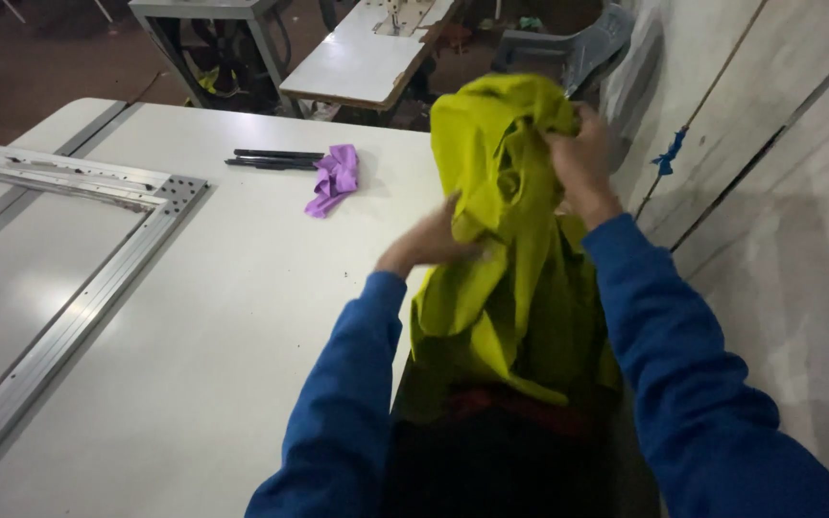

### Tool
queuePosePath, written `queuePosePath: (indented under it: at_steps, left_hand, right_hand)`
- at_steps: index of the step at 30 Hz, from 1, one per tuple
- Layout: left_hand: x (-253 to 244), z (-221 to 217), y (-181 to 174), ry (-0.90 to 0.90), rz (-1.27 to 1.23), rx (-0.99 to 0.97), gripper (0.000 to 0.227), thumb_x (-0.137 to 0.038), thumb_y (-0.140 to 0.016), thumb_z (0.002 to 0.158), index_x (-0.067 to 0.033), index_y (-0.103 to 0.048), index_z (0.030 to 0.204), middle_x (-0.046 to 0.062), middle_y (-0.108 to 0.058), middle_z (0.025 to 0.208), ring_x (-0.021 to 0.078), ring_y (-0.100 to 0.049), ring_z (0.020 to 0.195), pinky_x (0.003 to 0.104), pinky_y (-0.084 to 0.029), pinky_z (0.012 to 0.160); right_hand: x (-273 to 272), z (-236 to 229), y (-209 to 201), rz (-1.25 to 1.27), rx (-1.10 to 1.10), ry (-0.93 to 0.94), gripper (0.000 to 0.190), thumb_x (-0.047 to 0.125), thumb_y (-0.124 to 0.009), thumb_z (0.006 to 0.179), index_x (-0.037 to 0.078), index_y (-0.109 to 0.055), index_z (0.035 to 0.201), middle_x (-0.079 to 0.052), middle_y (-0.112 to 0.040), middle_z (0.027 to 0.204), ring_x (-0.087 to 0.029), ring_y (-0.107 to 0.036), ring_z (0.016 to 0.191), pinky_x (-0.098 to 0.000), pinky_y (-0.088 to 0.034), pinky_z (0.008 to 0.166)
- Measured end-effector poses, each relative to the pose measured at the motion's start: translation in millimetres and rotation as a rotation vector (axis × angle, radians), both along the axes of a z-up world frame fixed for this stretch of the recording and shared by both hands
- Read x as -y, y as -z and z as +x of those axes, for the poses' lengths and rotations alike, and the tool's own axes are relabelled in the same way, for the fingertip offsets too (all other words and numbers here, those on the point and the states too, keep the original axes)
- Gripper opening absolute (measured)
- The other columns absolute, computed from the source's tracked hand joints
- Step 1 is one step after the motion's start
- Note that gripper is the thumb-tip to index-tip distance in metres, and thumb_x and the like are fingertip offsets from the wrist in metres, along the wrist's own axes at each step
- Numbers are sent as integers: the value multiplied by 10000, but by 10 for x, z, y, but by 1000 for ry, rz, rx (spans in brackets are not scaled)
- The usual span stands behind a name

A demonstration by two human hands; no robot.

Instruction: Removing finished embroidery pieces from the frame and spreading out a new lime green garment on the industrial embroidery machine bed.

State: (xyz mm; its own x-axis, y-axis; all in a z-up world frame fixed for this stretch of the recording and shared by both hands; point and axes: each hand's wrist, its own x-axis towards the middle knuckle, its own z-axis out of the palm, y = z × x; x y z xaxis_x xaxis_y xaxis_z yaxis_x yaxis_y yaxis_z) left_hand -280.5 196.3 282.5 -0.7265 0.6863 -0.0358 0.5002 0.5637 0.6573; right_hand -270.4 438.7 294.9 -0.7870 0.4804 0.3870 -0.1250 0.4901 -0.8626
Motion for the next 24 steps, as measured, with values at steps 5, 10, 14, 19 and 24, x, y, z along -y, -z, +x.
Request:
queuePosePath:
  at_steps: [5, 10, 14, 19, 24]
  left_hand:
    - [-17, -343, 803, -206, -49, 181, 223, -160, -511, 1029, -24, -688, 1012, 142, -727, 967, 254, -713, 813, 353, -628, 708]
    - [-106, -863, 267, -341, 467, -215, 335, -190, -568, 740, -53, -759, 979, 150, -801, 967, 272, -742, 859, 429, -546, 720]
    - [-265, -396, -540, -173, 798, -42, 215, -10, -492, 827, -59, -652, 962, 69, -703, 909, 163, -654, 817, 296, -527, 653]
    - [35, 22, -552, -25, 531, -236, 1041, -511, -800, 831, -139, -204, 1600, 292, -371, 1587, 441, -416, 1435, 607, -384, 1166]
    - [295, 70, 332, -321, -30, -272, 1357, -559, -878, 706, -253, 55, 1641, 286, -418, 1385, 519, -408, 1216, 649, -325, 919]
  right_hand:
    - [25, 95, -334, -186, -32, 18, 482, 271, -709, 914, 113, -583, 1352, -117, -670, 1330, -316, -658, 1212, -450, -583, 987]
    - [327, 345, -509, 428, 204, -535, 1395, 532, -854, 722, 267, 202, 1593, -93, 215, 1725, -351, 145, 1607, -656, -52, 1258]
    - [528, 186, -256, 379, 45, -530, 1233, 455, -894, 730, 131, -79, 1597, -185, -189, 1638, -385, -187, 1548, -537, -193, 1277]
    - [423, -29, -185, 102, -462, -284, 111, 153, -678, 987, 60, -712, 1039, -85, -749, 1012, -199, -721, 899, -367, -619, 719]
    - [515, 3, -367, -461, -208, -97, 684, 285, -774, 893, 59, -433, 1441, -178, -582, 1451, -363, -611, 1308, -493, -564, 1105]
